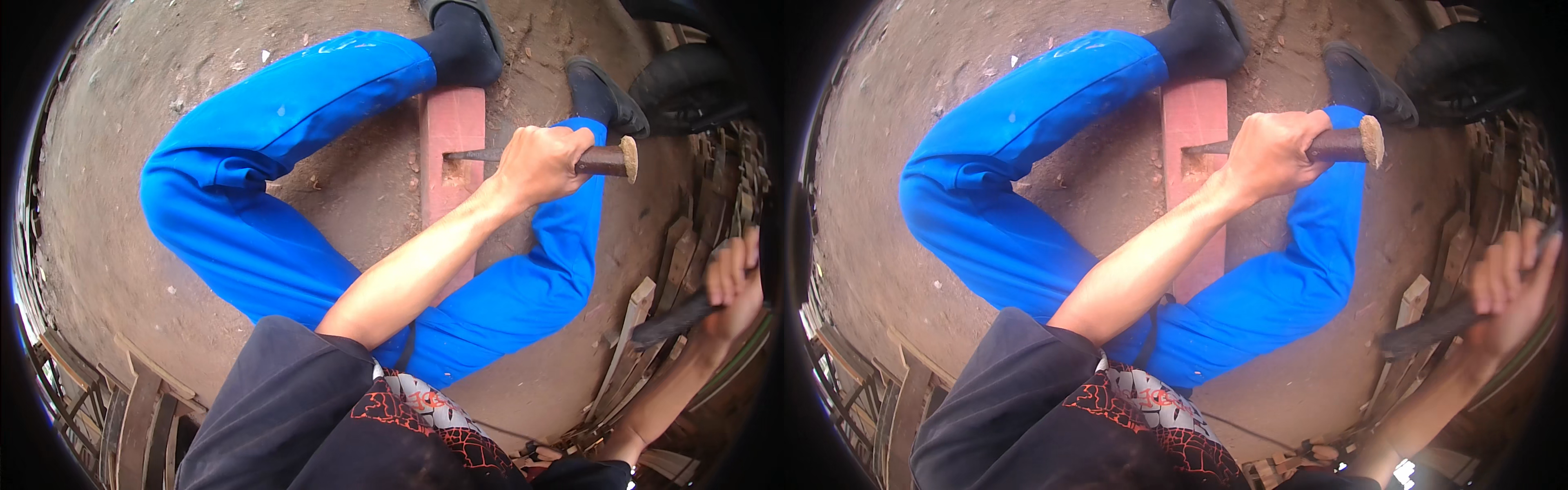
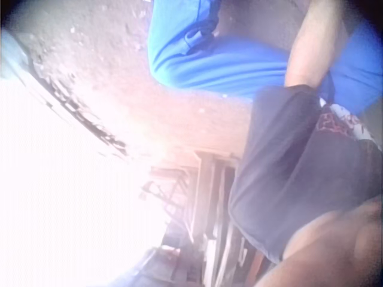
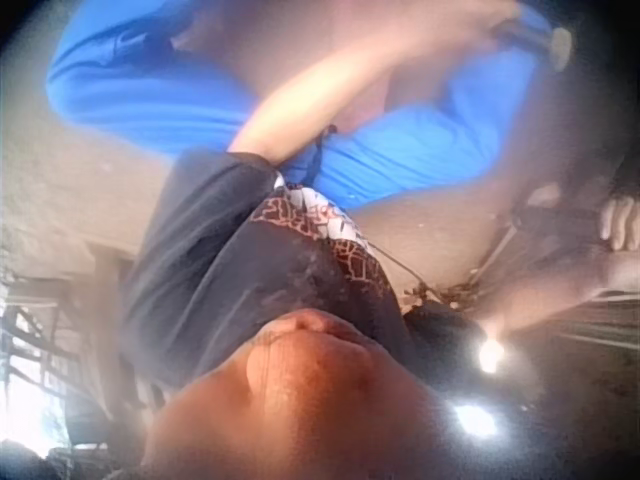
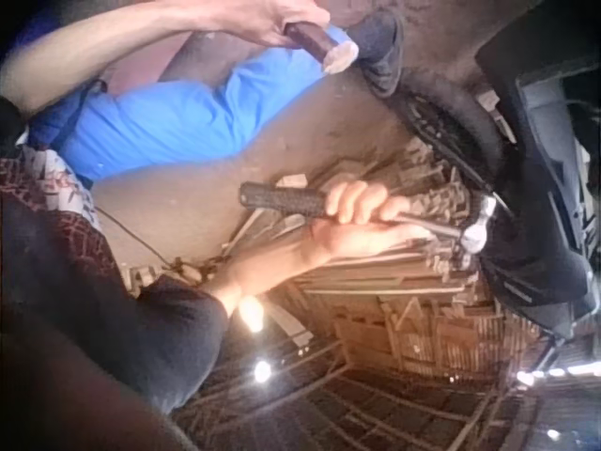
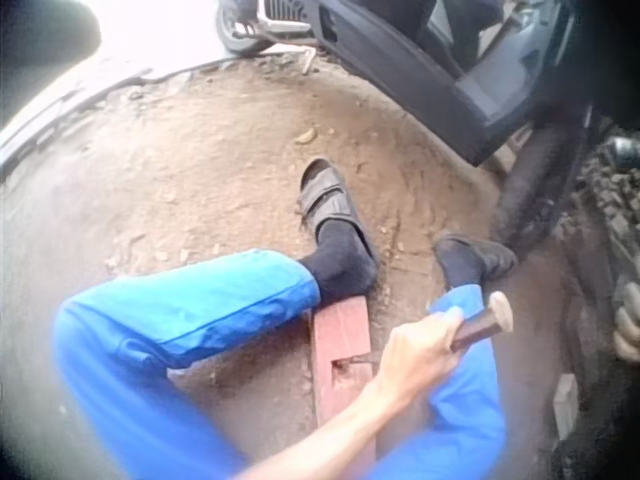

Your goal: The person sits on the ground and uses a chisel and hammer to carve a rectangular recess into a piece of wood. They repeatedly strike the chisel to remove wood chips and occasionally clear the debris from the carved area.

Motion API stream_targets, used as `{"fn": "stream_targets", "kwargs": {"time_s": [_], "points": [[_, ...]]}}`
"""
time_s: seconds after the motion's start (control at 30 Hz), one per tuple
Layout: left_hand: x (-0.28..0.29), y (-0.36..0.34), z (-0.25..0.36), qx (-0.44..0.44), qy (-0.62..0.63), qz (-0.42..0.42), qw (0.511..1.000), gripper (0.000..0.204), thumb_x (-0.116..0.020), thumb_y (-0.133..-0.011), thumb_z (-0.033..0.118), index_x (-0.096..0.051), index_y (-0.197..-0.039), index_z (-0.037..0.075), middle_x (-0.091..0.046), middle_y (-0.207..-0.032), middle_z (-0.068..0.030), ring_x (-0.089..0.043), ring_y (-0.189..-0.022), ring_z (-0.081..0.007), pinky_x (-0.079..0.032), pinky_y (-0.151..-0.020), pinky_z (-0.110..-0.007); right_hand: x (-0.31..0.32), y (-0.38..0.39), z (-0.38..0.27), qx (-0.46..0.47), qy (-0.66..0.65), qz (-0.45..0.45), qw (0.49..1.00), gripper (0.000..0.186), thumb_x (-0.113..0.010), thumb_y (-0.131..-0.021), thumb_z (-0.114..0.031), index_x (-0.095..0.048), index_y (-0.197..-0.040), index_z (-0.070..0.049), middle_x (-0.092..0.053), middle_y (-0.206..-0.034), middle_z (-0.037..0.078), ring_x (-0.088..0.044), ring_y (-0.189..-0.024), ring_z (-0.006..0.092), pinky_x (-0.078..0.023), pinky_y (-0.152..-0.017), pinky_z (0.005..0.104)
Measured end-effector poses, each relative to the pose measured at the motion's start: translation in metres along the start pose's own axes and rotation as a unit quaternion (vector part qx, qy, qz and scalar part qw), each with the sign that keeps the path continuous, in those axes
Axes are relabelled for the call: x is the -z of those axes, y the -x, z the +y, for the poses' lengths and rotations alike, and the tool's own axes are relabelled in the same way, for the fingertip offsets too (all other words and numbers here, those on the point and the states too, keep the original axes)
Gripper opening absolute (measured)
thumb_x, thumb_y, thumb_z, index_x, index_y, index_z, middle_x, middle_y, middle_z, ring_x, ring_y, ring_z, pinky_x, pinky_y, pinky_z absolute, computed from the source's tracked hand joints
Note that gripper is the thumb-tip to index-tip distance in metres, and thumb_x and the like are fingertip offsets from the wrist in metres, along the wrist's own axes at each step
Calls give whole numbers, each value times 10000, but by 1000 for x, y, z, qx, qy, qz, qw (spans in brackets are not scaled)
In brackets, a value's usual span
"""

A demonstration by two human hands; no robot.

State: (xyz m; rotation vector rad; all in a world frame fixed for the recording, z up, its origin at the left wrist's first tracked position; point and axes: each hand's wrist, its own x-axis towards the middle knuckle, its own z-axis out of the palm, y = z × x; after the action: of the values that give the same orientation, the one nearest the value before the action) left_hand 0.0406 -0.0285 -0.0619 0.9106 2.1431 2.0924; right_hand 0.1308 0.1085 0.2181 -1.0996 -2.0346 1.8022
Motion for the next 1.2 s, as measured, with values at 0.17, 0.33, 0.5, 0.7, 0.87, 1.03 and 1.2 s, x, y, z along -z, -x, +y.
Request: {"fn": "stream_targets", "kwargs": {"time_s": [0.17,0.33,0.5,0.7,0.87,1.03,1.2], "points": [[11,-1,-5,4,-13,8,1000,265,-770,-737,193,-631,-948,111,-659,-720,-110,-677,-677,-327,-544,-586,-433,-28,28,10,-288,188,-22,939,501,-374,-1041,-584,-394,-765,-166,-284,-475,-77,-213,-305,35,-170,-252,212],[7,-11,-2,2,30,49,998,229,-735,-776,217,-547,-818,92,-635,-668,-136,-661,-648,-369,-526,-554,-489,19,-12,-32,16,46,168,985,389,-355,-1077,-456,-416,-840,-154,-277,-529,-78,-232,-345,18,-211,-275,190],[12,-6,-7,19,0,25,999,205,-732,-776,210,-572,-812,87,-641,-674,-149,-664,-658,-375,-525,-564,-493,-79,15,26,-152,173,100,968,459,-369,-1064,-527,-406,-781,-168,-283,-494,-68,-194,-316,42,-189,-276,222],[12,-18,-5,57,15,32,998,221,-773,-732,192,-622,-831,65,-645,-688,-153,-671,-669,-351,-528,-581,-446,-12,-33,-34,-30,75,69,994,429,-372,-1073,-489,-400,-773,-182,-255,-503,-89,-203,-320,12,-205,-239,183],[10,-18,-8,58,5,21,998,225,-775,-720,188,-621,-824,62,-650,-686,-153,-678,-676,-351,-536,-591,-448,-53,-19,0,-98,56,50,992,451,-375,-1068,-503,-386,-764,-169,-241,-492,-84,-164,-324,22,-170,-264,197],[16,-30,-21,98,-5,36,994,241,-780,-697,196,-631,-826,58,-661,-681,-155,-688,-673,-350,-558,-618,-438,-42,-21,-20,-213,208,36,954,481,-371,-1049,-566,-381,-762,-180,-247,-486,-89,-157,-305,28,-119,-249,208],[18,-39,-18,118,12,70,990,234,-758,-720,194,-651,-859,38,-664,-686,-185,-686,-675,-368,-562,-632,-434,-13,-55,-34,-11,92,3,996,380,-377,-1079,-441,-416,-828,-159,-310,-562,-81,-229,-353,7,-187,-265,184]]}}
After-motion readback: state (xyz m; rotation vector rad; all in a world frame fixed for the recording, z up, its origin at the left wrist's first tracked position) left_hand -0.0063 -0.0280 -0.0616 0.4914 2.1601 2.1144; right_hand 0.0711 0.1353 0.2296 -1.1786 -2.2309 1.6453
